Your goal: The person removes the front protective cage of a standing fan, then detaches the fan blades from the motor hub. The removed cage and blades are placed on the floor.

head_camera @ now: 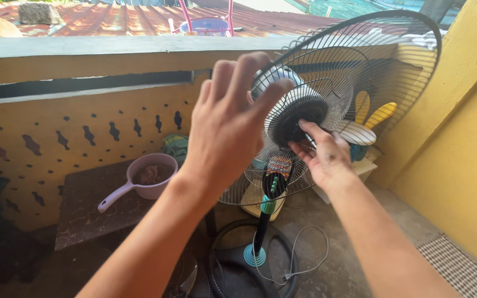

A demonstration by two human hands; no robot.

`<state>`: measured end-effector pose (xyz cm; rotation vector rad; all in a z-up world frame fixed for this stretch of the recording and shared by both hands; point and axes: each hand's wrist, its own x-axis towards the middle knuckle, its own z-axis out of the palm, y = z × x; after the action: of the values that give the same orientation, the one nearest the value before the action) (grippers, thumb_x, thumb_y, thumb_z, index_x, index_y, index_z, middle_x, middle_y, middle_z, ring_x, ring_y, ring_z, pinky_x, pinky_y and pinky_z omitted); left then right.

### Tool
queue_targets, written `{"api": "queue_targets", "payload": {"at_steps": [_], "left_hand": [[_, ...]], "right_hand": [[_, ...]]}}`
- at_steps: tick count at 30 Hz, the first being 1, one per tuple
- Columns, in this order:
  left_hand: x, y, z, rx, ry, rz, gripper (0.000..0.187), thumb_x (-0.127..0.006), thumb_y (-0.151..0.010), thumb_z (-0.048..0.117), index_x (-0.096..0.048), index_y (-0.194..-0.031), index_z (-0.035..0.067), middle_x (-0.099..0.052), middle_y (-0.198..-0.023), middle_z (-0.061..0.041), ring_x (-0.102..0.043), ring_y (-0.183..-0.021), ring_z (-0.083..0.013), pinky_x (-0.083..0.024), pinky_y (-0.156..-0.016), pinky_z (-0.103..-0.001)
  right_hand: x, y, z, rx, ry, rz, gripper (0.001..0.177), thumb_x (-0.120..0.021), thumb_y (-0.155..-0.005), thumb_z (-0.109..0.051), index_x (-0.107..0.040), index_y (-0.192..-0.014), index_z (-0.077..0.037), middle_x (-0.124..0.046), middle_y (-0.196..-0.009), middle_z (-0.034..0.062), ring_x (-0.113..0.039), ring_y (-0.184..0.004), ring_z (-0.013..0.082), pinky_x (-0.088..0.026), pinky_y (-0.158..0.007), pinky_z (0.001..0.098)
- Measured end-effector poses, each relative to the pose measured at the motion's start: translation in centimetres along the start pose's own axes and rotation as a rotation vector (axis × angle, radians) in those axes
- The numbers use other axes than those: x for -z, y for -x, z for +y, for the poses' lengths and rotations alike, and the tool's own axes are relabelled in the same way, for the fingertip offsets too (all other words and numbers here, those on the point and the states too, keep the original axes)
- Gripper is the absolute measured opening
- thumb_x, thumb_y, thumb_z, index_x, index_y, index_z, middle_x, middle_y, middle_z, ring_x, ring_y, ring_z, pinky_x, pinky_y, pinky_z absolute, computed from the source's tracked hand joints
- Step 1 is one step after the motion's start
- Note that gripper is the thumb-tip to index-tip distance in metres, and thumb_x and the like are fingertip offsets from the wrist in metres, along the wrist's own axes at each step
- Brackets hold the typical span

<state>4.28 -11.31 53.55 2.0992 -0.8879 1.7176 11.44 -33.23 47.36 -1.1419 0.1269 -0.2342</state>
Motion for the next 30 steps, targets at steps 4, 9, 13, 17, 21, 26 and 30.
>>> {"api": "queue_targets", "payload": {"at_steps": [4,9,13,17,21,26,30], "left_hand": [[0.8,-0.3,2.7,0.023,0.126,-0.007,0.046,-0.069,-0.087,-0.005,-0.066,-0.127,0.017,-0.050,-0.138,-0.007,-0.051,-0.121,-0.0269,-0.052,-0.098,-0.040],[1.3,-0.8,5.6,0.066,0.232,-0.035,0.049,-0.070,-0.081,-0.005,-0.065,-0.127,0.011,-0.049,-0.141,-0.011,-0.050,-0.123,-0.0334,-0.051,-0.104,-0.044],[1.1,-1.3,6.5,0.072,0.274,-0.016,0.049,-0.071,-0.081,-0.003,-0.064,-0.128,0.010,-0.048,-0.145,-0.014,-0.049,-0.129,-0.0363,-0.049,-0.108,-0.044],[0.8,-0.9,6.9,0.127,0.343,-0.008,0.057,-0.068,-0.078,-0.007,-0.060,-0.131,0.013,-0.050,-0.140,-0.014,-0.048,-0.126,-0.0365,-0.047,-0.109,-0.044],[1.1,-0.2,6.3,0.185,0.496,0.056,0.070,-0.063,-0.082,-0.008,-0.049,-0.148,0.011,-0.055,-0.141,-0.008,-0.050,-0.125,-0.0279,-0.045,-0.113,-0.039],[0.9,0.9,5.4,0.317,0.678,0.091,0.065,-0.056,-0.086,-0.010,-0.048,-0.148,0.009,-0.057,-0.144,-0.009,-0.053,-0.130,-0.0246,-0.047,-0.118,-0.034],[0.6,1.5,5.5,0.327,0.558,0.092,0.073,-0.056,-0.072,-0.011,-0.052,-0.140,0.014,-0.053,-0.142,-0.017,-0.047,-0.137,-0.0357,-0.039,-0.118,-0.047]], "right_hand": [[1.9,-0.6,-0.9,-0.025,0.045,-0.119,0.047,-0.078,-0.080,-0.016,-0.060,-0.121,-0.005,-0.066,-0.115,0.0091,-0.064,-0.106,0.0250,-0.060,-0.088,0.0395],[3.8,-1.0,-1.1,-0.081,-0.115,-0.173,0.056,-0.073,-0.084,-0.028,-0.055,-0.132,-0.006,-0.059,-0.126,0.0074,-0.058,-0.115,0.0229,-0.052,-0.098,0.0388],[3.7,0.0,-0.2,-0.116,-0.379,-0.104,0.072,-0.072,-0.083,-0.036,-0.043,-0.141,-0.005,-0.051,-0.136,0.0121,-0.054,-0.123,0.0274,-0.051,-0.107,0.0432],[2.0,1.0,1.2,0.012,-0.329,-0.202,0.078,-0.068,-0.083,-0.044,-0.042,-0.148,-0.011,-0.053,-0.135,0.0105,-0.054,-0.119,0.0232,-0.048,-0.106,0.0425],[-0.1,1.1,1.7,0.022,-0.225,-0.198,0.059,-0.068,-0.089,-0.042,-0.056,-0.134,-0.006,-0.065,-0.124,0.0090,-0.066,-0.110,0.0195,-0.055,-0.095,0.0386],[-0.5,0.4,1.9,0.044,-0.014,0.005,0.043,-0.069,-0.091,-0.047,-0.069,-0.109,-0.008,-0.068,-0.087,0.0062,-0.067,-0.078,0.0161,-0.056,-0.068,0.0293],[-0.3,0.0,2.4,0.098,0.064,0.015,0.040,-0.073,-0.090,-0.047,-0.067,-0.103,-0.010,-0.063,-0.076,0.0017,-0.061,-0.065,0.0128,-0.050,-0.054,0.0279]]}}
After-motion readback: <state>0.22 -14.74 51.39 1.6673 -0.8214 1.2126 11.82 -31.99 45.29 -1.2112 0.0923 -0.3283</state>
